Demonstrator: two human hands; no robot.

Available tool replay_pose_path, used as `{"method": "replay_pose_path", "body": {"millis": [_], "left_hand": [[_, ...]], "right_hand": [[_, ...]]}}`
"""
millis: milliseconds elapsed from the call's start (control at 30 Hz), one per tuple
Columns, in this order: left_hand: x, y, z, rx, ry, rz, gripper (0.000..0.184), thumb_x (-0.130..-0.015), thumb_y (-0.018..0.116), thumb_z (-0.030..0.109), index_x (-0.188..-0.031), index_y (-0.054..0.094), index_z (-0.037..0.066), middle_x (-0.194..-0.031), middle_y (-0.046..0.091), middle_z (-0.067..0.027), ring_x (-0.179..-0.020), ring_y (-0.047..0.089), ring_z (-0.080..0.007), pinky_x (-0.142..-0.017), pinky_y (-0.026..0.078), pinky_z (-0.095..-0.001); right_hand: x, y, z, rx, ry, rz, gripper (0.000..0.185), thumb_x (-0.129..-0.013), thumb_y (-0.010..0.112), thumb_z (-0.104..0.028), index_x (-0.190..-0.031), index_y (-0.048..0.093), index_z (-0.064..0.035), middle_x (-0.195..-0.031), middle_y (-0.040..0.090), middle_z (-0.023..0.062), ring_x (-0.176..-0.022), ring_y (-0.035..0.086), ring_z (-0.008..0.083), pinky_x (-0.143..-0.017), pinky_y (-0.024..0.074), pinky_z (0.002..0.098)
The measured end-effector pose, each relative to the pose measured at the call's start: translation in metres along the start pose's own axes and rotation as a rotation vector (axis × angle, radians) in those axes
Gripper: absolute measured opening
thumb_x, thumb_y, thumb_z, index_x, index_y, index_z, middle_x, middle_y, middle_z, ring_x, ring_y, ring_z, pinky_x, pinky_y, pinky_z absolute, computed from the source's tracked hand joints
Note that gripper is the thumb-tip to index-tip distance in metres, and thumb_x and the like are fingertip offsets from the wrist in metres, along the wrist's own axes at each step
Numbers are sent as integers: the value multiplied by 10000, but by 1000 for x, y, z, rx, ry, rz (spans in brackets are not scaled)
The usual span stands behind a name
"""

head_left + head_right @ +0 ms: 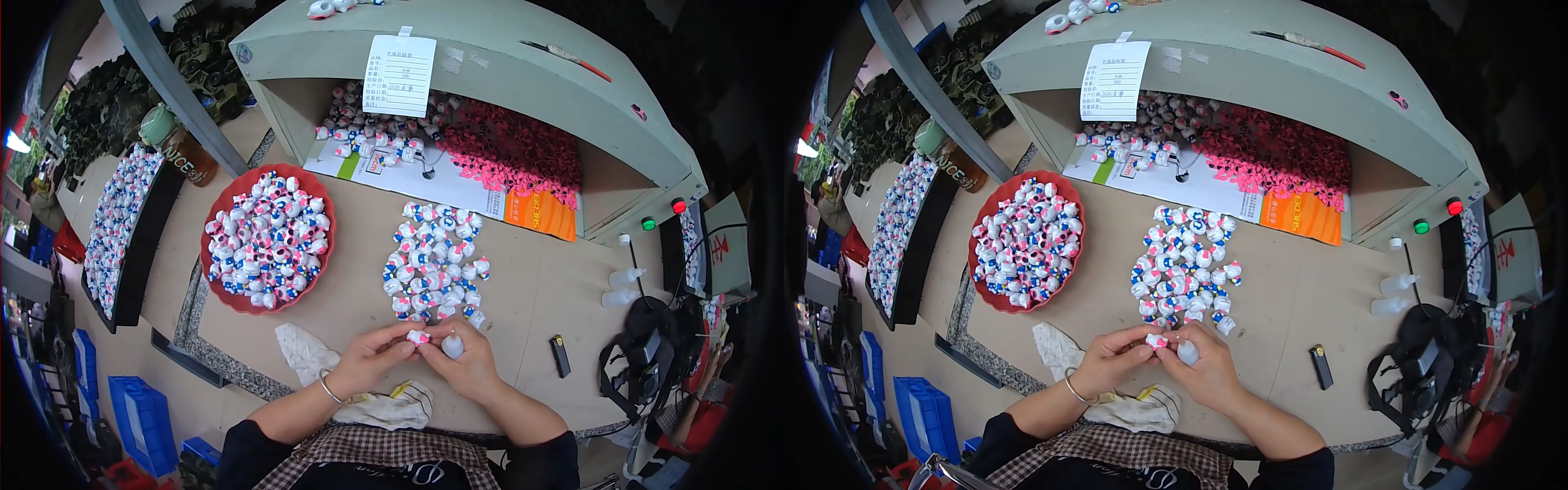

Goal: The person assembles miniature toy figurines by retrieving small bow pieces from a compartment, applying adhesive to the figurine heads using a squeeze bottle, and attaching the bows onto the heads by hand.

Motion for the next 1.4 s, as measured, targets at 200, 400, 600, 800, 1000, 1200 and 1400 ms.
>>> {"method": "replay_pose_path", "body": {"millis": [200,400,600,800,1000,1200,1400], "left_hand": [[2,0,1,-4,17,-1,340,-870,479,72,-1201,438,5,-1173,483,-97,-1019,505,-150,-850,454,-282],[5,-26,37,459,352,300,304,-875,470,85,-1169,449,13,-1103,529,-103,-975,540,-163,-802,476,-266],[15,-43,68,85,372,466,280,-847,525,127,-1113,489,48,-1060,538,-77,-888,547,-120,-730,468,-229],[-20,-23,45,-1150,219,258,279,-786,606,168,-1044,558,73,-880,535,-50,-742,546,-133,-623,449,-248],[-21,-15,38,-1324,407,247,275,-752,643,189,-968,552,45,-888,540,-81,-693,561,-164,-626,462,-269],[1,-19,26,-242,263,310,197,-823,560,102,-1003,530,28,-984,560,-49,-820,577,-136,-658,482,-248],[-1,1,11,-116,-76,79,349,-861,495,79,-1203,442,32,-1088,538,-68,-954,557,-152,-720,480,-235]], "right_hand": [[1,3,1,2,-33,2,142,-751,633,-80,-858,558,-25,-767,563,54,-680,542,130,-597,427,255],[6,-5,7,-248,97,39,236,-783,583,-33,-1007,508,-34,-781,537,26,-701,516,87,-612,427,226],[13,-41,3,-390,100,211,315,-817,502,-2,-1116,404,-5,-954,503,75,-848,523,125,-706,484,271],[17,-40,9,-425,174,171,395,-844,476,-62,-1213,352,5,-1028,508,97,-917,535,166,-718,489,291],[17,-50,16,-204,36,222,425,-859,478,-92,-1248,333,1,-1016,523,104,-912,538,164,-717,492,289],[22,-46,0,-416,163,210,380,-867,458,-83,-1217,348,15,-1001,537,153,-739,576,150,-578,500,247],[35,-44,-8,-557,100,7,298,-862,454,-76,-1125,348,16,-918,552,162,-625,557,120,-532,494,229]]}}
Point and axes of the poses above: each hand's wrist, its own x-axis away from the middle knuckle, its own y-axis out of the palm, z = x × y, the point moved 4 cm from there along -x, towards the middle knuckle
